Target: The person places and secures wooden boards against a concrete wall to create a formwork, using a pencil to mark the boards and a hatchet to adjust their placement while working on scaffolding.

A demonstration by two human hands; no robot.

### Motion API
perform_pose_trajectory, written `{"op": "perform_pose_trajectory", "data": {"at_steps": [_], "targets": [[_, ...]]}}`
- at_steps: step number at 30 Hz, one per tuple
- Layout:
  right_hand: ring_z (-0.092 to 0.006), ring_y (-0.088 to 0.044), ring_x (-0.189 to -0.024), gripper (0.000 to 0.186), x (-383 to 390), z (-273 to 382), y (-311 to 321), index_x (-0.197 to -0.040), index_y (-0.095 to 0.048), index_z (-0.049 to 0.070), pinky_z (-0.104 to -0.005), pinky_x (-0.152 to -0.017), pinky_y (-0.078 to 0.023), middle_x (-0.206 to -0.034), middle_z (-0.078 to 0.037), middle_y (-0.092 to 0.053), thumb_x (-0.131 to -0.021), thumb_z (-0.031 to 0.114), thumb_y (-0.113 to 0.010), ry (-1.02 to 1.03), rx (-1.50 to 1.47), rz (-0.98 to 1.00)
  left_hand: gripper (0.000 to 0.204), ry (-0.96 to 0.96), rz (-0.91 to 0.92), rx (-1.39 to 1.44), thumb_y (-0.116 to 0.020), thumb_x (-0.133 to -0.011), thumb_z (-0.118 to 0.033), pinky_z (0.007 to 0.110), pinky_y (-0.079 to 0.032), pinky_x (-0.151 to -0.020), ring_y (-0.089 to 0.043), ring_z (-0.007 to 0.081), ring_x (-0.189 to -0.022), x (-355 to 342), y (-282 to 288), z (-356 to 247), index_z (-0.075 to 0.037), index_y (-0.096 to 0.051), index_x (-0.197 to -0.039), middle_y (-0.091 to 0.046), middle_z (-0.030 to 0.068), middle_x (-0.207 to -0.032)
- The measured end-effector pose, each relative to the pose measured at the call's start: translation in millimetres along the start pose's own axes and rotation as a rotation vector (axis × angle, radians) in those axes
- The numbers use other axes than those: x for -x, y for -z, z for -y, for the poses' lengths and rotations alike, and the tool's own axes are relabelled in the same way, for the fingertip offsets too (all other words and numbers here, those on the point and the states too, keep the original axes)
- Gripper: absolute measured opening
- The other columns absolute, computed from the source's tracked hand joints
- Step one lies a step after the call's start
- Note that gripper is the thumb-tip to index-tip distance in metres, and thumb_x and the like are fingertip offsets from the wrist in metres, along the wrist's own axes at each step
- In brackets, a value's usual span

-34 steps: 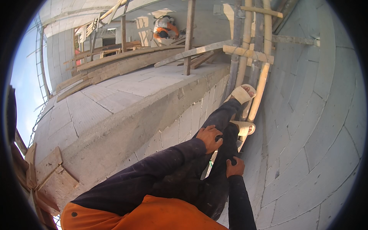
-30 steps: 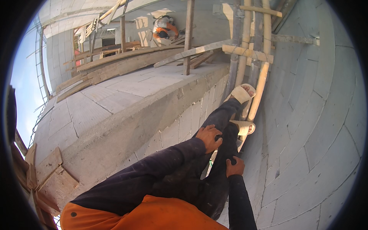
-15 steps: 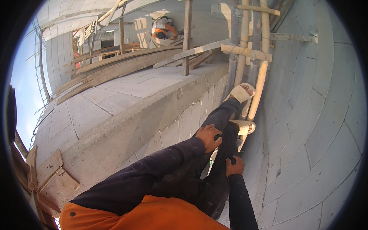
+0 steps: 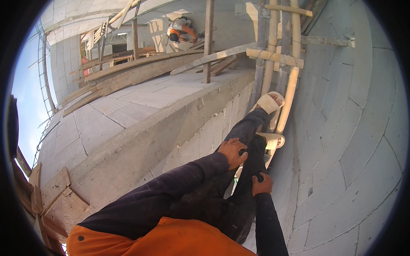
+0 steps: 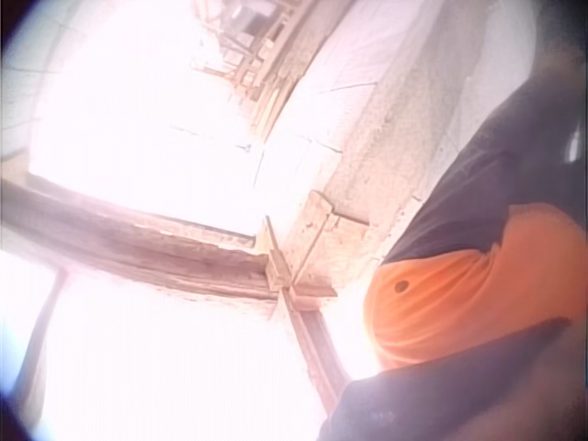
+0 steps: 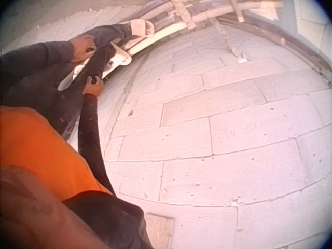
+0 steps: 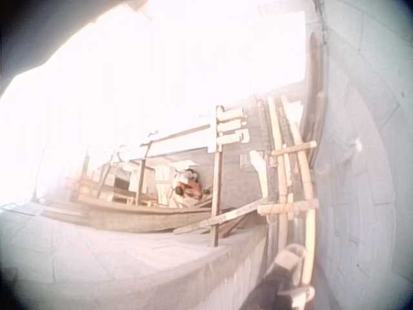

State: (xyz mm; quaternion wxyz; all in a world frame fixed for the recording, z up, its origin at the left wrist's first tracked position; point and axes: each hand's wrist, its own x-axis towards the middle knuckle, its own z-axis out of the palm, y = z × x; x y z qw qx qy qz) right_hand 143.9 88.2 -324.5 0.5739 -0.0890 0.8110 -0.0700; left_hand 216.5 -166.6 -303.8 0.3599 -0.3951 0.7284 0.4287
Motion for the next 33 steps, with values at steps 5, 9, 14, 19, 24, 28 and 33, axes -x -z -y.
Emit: {"op": "perform_pose_trajectory", "data": {"at_steps": [5, 9, 14, 19, 24, 28, 33], "targets": [[-0.0408, -0.059, -0.124, 0.052, -3, -2, -2, -0.121, -0.071, 0.004, -0.0488, -0.109, -0.045, -0.128, -0.023, -0.065, -0.082, 0.038, -0.076, 0.013, 0.01, -0.02, 0.046, -0.001, -0.005, 0.005, -0.06, -0.093, -0.039, 0.054, -0.033, -0.118, -0.044, 0.035, -0.145, -1, 3, -1, -0.008, -0.071, -0.125, -0.064, 0.0181, -0.139], [-0.0409, -0.059, -0.123, 0.051, -2, -1, -2, -0.12, -0.071, 0.003, -0.0488, -0.109, -0.045, -0.127, -0.023, -0.066, -0.082, 0.037, -0.076, 0.021, -0.008, -0.035, 0.045, 0.003, -0.004, 0.0, -0.061, -0.092, -0.039, 0.054, -0.033, -0.117, -0.045, 0.0352, -0.145, -2, 5, -3, -0.008, -0.071, -0.124, -0.064, 0.0181, -0.138], [-0.0403, -0.059, -0.122, 0.049, -3, -2, -4, -0.12, -0.071, 0.004, -0.0487, -0.109, -0.045, -0.126, -0.022, -0.066, -0.083, 0.035, -0.077, 0.031, -0.033, -0.046, 0.045, 0.0, -0.006, -0.008, -0.061, -0.092, -0.039, 0.054, -0.034, -0.117, -0.045, 0.0352, -0.145, -3, 6, -3, -0.008, -0.071, -0.123, -0.065, 0.0177, -0.138], [-0.0403, -0.059, -0.122, 0.047, -2, 0, -4, -0.119, -0.071, 0.003, -0.0484, -0.109, -0.045, -0.125, -0.022, -0.066, -0.083, 0.034, -0.077, 0.009, -0.032, -0.035, 0.045, 0.003, 0.012, -0.015, -0.06, -0.092, -0.04, 0.054, -0.034, -0.117, -0.045, 0.0348, -0.145, -5, 6, -2, -0.008, -0.072, -0.123, -0.065, 0.0175, -0.138], [-0.0406, -0.058, -0.123, 0.049, -3, 2, -3, -0.121, -0.07, 0.003, -0.0485, -0.11, -0.044, -0.126, -0.022, -0.065, -0.084, 0.034, -0.076, 0.012, -0.031, -0.027, 0.045, -0.001, 0.016, -0.021, -0.06, -0.092, -0.04, 0.054, -0.035, -0.117, -0.045, 0.0347, -0.145, -6, 10, -2, -0.008, -0.072, -0.123, -0.065, 0.0182, -0.138], [-0.0405, -0.058, -0.124, 0.05, -4, 6, 0, -0.123, -0.07, 0.003, -0.0484, -0.11, -0.044, -0.127, -0.022, -0.065, -0.084, 0.034, -0.076, 0.006, -0.028, -0.015, 0.045, 0.0, 0.011, -0.022, -0.06, -0.092, -0.039, 0.053, -0.035, -0.117, -0.045, 0.0348, -0.144, -6, 10, 0, -0.008, -0.072, -0.123, -0.064, 0.0188, -0.138], [-0.0407, -0.058, -0.123, 0.05, -4, 9, 1, -0.122, -0.07, 0.002, -0.0484, -0.111, -0.044, -0.127, -0.023, -0.065, -0.083, 0.034, -0.076, -0.003, -0.015, -0.02, 0.045, -0.001, 0.013, -0.019, -0.06, -0.092, -0.039, 0.053, -0.035, -0.117, -0.046, 0.0349, -0.144, -6, 10, 0, -0.008, -0.072, -0.123, -0.064, 0.019, -0.138]]}}
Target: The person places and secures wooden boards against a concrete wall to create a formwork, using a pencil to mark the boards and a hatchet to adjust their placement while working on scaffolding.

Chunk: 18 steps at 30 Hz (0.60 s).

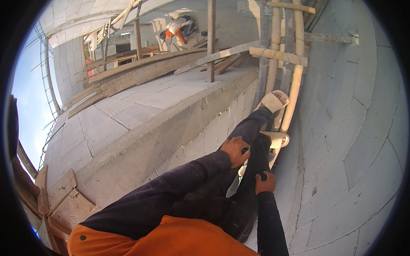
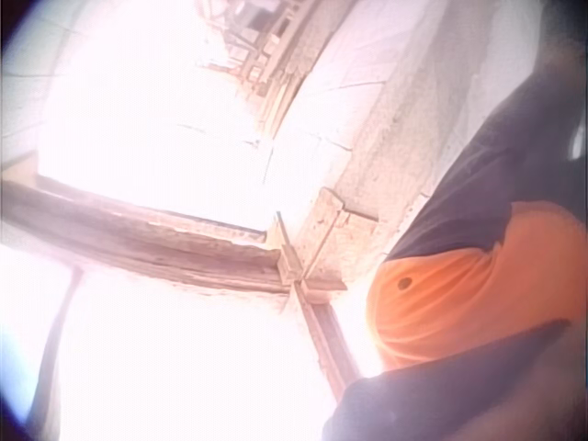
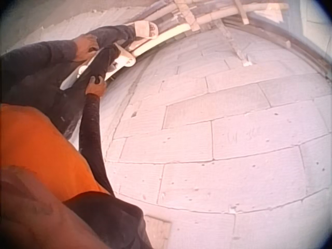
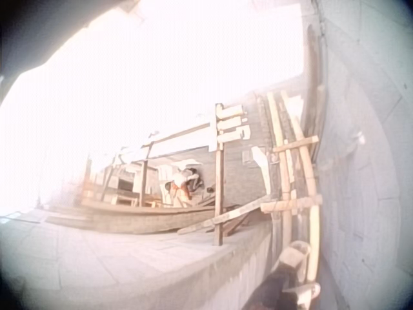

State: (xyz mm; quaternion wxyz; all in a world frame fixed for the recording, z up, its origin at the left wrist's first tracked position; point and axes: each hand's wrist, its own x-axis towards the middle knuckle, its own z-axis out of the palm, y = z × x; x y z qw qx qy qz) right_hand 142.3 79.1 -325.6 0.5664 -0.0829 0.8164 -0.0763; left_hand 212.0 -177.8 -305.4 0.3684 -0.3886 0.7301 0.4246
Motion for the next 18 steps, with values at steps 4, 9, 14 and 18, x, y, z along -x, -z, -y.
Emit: {"op": "perform_pose_trajectory", "data": {"at_steps": [4, 9, 14, 18], "targets": [[-0.0407, -0.058, -0.123, 0.05, -0.9, -0.5, 0.5, -0.122, -0.07, 0.002, -0.0488, -0.11, -0.044, -0.127, -0.023, -0.065, -0.083, 0.034, -0.076, 0.001, -0.007, 0.005, 0.046, 0.0, 0.002, -0.003, -0.06, -0.093, -0.04, 0.054, -0.035, -0.117, -0.046, 0.035, -0.144, -0.3, 0.8, -0.9, -0.008, -0.072, -0.124, -0.064, 0.019, -0.138], [-0.0405, -0.058, -0.123, 0.05, -1.9, -6.8, -4.0, -0.121, -0.07, 0.003, -0.049, -0.11, -0.044, -0.127, -0.023, -0.065, -0.083, 0.034, -0.076, 0.009, -0.019, -0.003, 0.046, 0.0, 0.001, -0.012, -0.06, -0.094, -0.04, 0.054, -0.035, -0.117, -0.045, 0.0351, -0.144, -0.3, -0.9, -1.8, -0.008, -0.072, -0.124, -0.064, 0.0188, -0.138], [-0.0401, -0.058, -0.123, 0.05, -0.4, -7.5, -5.8, -0.121, -0.07, 0.003, -0.0488, -0.11, -0.044, -0.126, -0.023, -0.065, -0.083, 0.035, -0.076, 0.019, -0.039, -0.014, 0.045, -0.007, 0.003, -0.018, -0.059, -0.094, -0.04, 0.054, -0.035, -0.117, -0.046, 0.0352, -0.144, -1.1, -0.3, -2.1, -0.008, -0.072, -0.124, -0.065, 0.0186, -0.137], [-0.0404, -0.059, -0.123, 0.05, 0.7, -5.9, -6.3, -0.122, -0.07, 0.003, -0.0491, -0.109, -0.045, -0.126, -0.023, -0.065, -0.083, 0.035, -0.076, 0.013, -0.033, -0.013, 0.045, -0.008, -0.002, -0.02, -0.06, -0.095, -0.04, 0.054, -0.035, -0.117, -0.046, 0.0352, -0.144, -1.6, -1.2, -0.9, -0.008, -0.072, -0.123, -0.065, 0.0185, -0.137]]}}
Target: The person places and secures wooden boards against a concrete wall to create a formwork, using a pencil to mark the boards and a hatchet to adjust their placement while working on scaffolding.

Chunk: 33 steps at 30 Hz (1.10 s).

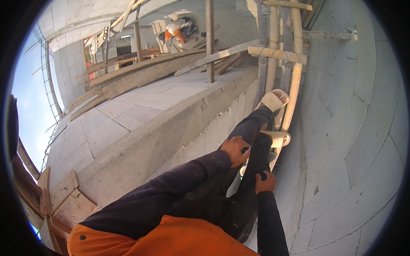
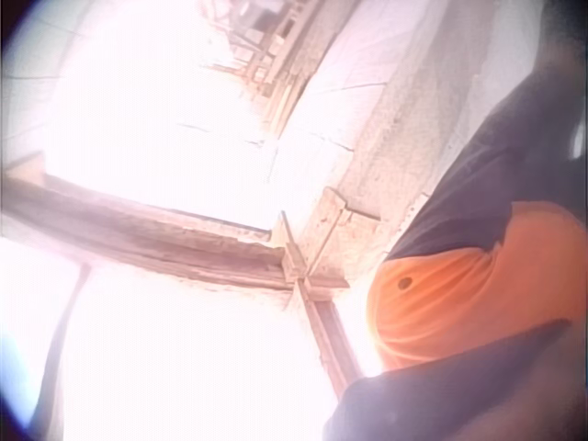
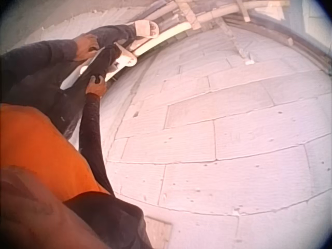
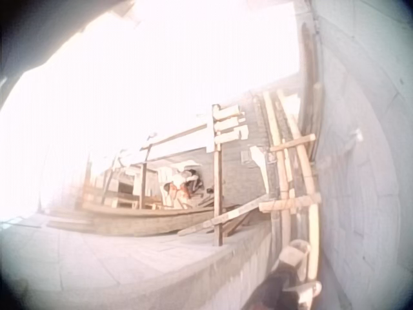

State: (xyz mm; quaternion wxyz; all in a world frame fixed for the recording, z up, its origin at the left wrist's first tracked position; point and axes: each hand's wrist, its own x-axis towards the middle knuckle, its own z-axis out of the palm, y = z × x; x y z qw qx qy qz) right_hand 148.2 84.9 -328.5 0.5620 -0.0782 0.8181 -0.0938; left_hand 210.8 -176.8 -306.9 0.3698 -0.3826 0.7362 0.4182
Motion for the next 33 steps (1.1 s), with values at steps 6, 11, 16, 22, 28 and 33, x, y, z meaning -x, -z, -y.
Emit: {"op": "perform_pose_trajectory", "data": {"at_steps": [6, 11, 16, 22, 28, 33], "targets": [[-0.0404, -0.06, -0.122, 0.05, -0.1, 0.2, -0.9, -0.123, -0.07, 0.004, -0.0491, -0.108, -0.046, -0.127, -0.023, -0.064, -0.084, 0.035, -0.076, -0.004, 0.002, 0.008, 0.045, -0.008, -0.011, -0.005, -0.06, -0.094, -0.04, 0.054, -0.035, -0.117, -0.047, 0.0355, -0.143, -0.5, -1.0, 0.8, -0.008, -0.072, -0.123, -0.065, 0.0184, -0.137], [-0.0404, -0.059, -0.122, 0.051, 0.3, -0.3, -2.4, -0.122, -0.07, 0.004, -0.0489, -0.108, -0.046, -0.127, -0.023, -0.064, -0.084, 0.036, -0.075, -0.004, 0.01, 0.01, 0.045, -0.008, -0.009, -0.007, -0.06, -0.094, -0.039, 0.054, -0.036, -0.116, -0.047, 0.0355, -0.143, -0.1, -0.4, 1.1, -0.008, -0.072, -0.122, -0.065, 0.0184, -0.136], [-0.0404, -0.059, -0.122, 0.051, 0.5, -2.4, -5.2, -0.122, -0.07, 0.004, -0.0489, -0.109, -0.045, -0.126, -0.023, -0.064, -0.084, 0.037, -0.074, 0.011, 0.014, 0.002, 0.044, -0.015, -0.012, -0.014, -0.06, -0.093, -0.039, 0.054, -0.036, -0.116, -0.047, 0.035, -0.142, -0.3, -1.7, 3.4, -0.008, -0.072, -0.122, -0.065, 0.0179, -0.135], [-0.0405, -0.059, -0.122, 0.05, -0.6, -4.5, -6.4, -0.121, -0.07, 0.003, -0.0488, -0.109, -0.045, -0.126, -0.023, -0.065, -0.084, 0.036, -0.075, 0.03, 0.013, -0.006, 0.045, -0.011, -0.01, 0.0, -0.061, -0.092, -0.039, 0.054, -0.036, -0.115, -0.047, 0.0347, -0.142, 0.3, -3.4, 5.1, -0.008, -0.072, -0.122, -0.065, 0.0176, -0.135], [-0.0406, -0.059, -0.122, 0.05, -0.1, -4.4, -4.0, -0.12, -0.07, 0.002, -0.0489, -0.109, -0.045, -0.125, -0.024, -0.065, -0.083, 0.034, -0.076, 0.041, 0.013, -0.012, 0.044, 0.004, -0.021, 0.017, -0.061, -0.092, -0.039, 0.054, -0.036, -0.116, -0.047, 0.0344, -0.143, 2.9, -4.1, 2.1, -0.008, -0.072, -0.122, -0.065, 0.0175, -0.136], [-0.0408, -0.06, -0.121, 0.049, -0.3, -2.6, -1.6, -0.12, -0.071, 0.002, -0.0493, -0.108, -0.046, -0.124, -0.024, -0.066, -0.083, 0.034, -0.076, 0.024, 0.028, 0.0, 0.044, 0.009, -0.015, 0.011, -0.061, -0.093, -0.039, 0.054, -0.035, -0.116, -0.046, 0.0344, -0.143, 4.7, -2.2, 1.0, -0.008, -0.072, -0.123, -0.066, 0.0168, -0.136]]}}
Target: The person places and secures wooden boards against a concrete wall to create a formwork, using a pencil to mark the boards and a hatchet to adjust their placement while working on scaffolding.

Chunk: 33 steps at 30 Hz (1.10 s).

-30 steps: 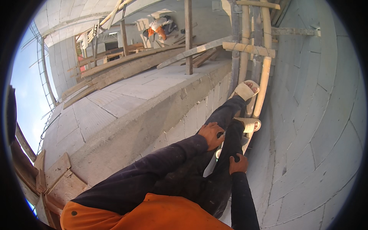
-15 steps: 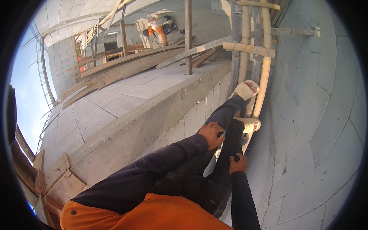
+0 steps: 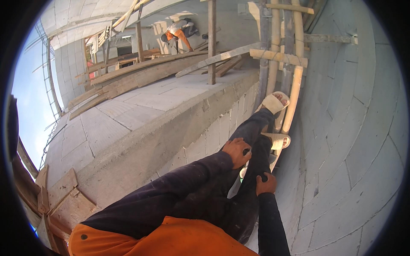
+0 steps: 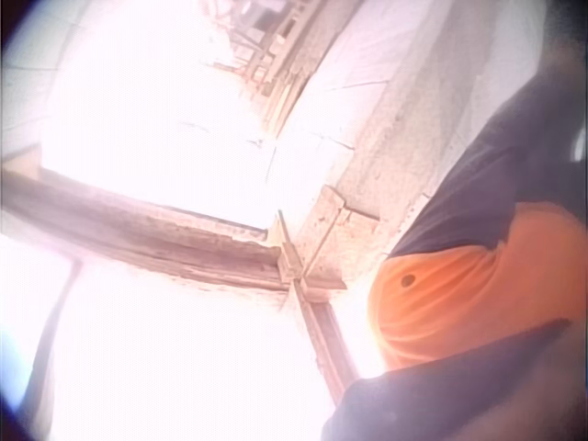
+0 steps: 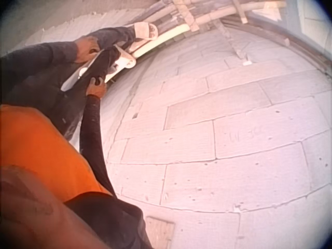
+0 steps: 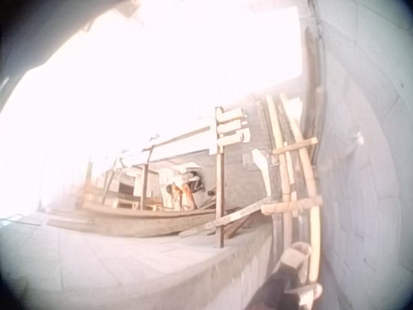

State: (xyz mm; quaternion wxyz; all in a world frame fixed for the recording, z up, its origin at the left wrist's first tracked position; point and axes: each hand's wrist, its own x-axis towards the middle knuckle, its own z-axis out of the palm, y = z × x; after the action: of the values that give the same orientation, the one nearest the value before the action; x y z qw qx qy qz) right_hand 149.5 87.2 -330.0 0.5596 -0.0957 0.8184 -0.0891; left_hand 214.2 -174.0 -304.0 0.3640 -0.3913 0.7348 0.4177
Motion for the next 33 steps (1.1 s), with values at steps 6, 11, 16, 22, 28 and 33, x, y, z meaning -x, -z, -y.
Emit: {"op": "perform_pose_trajectory", "data": {"at_steps": [6, 11, 16, 22, 28, 33], "targets": [[-0.0399, -0.061, -0.12, 0.048, 2, 0, -3, -0.119, -0.071, 0.003, -0.048, -0.107, -0.047, -0.124, -0.022, -0.067, -0.083, 0.034, -0.077, 0.023, -0.02, -0.014, 0.044, -0.031, -0.024, -0.022, -0.061, -0.092, -0.039, 0.053, -0.035, -0.117, -0.047, 0.0346, -0.142, -6, -1, 3, -0.009, -0.072, -0.123, -0.067, 0.0156, -0.135], [-0.0362, -0.057, -0.127, 0.049, 0, -6, 7, -0.122, -0.07, 0.009, -0.0478, -0.109, -0.046, -0.128, -0.016, -0.066, -0.085, 0.041, -0.073, -0.069, -0.067, -0.009, 0.037, -0.13, -0.083, -0.033, -0.066, -0.09, -0.032, 0.05, -0.041, -0.113, -0.055, 0.0396, -0.134, -18, -9, -6, -0.007, -0.076, -0.115, -0.07, 0.02, -0.126], [-0.0398, -0.047, -0.137, 0.054, 10, -28, 15, -0.135, -0.06, 0.009, -0.0598, -0.111, -0.042, -0.141, -0.019, -0.053, -0.092, 0.042, -0.062, -0.131, -0.132, 0.092, 0.039, -0.142, -0.017, 0.099, -0.063, -0.095, -0.028, 0.047, -0.044, -0.11, -0.061, 0.0396, -0.124, -30, -29, 9, 0.0, -0.072, -0.12, -0.07, 0.0219, -0.124], [-0.0379, -0.047, -0.138, 0.055, 40, -32, -20, -0.135, -0.062, 0.01, -0.0575, -0.114, -0.039, -0.139, -0.017, -0.056, -0.091, 0.044, -0.066, -0.193, -0.322, -0.143, 0.044, -0.255, 0.046, 0.033, -0.063, -0.097, -0.03, 0.04, -0.047, -0.106, -0.066, 0.0318, -0.116, -45, -11, -15, 0.002, -0.07, -0.125, -0.072, 0.0205, -0.122], [-0.0401, -0.04, -0.145, 0.063, 77, -33, -3, -0.14, -0.059, 0.011, -0.0624, -0.116, -0.035, -0.148, -0.018, -0.051, -0.089, 0.047, -0.068, -0.267, -0.654, -0.242, 0.046, -0.361, 0.156, -0.077, -0.059, -0.101, -0.032, 0.038, -0.046, -0.106, -0.064, 0.0279, -0.118, -72, 5, -25, 0.004, -0.068, -0.128, -0.069, 0.018, -0.129], [-0.0482, -0.032, -0.149, 0.089, 107, -45, -20, -0.159, -0.035, 0.021, -0.0652, -0.117, -0.033, -0.164, -0.02, -0.032, -0.085, 0.053, -0.072, -0.236, -0.822, -0.068, 0.052, 0.002, 0.437, 0.531, -0.052, -0.106, -0.039, 0.037, -0.045, -0.108, -0.062, 0.0248, -0.12, -118, 26, 6, 0.002, -0.064, -0.135, -0.065, 0.0156, -0.136]]}}
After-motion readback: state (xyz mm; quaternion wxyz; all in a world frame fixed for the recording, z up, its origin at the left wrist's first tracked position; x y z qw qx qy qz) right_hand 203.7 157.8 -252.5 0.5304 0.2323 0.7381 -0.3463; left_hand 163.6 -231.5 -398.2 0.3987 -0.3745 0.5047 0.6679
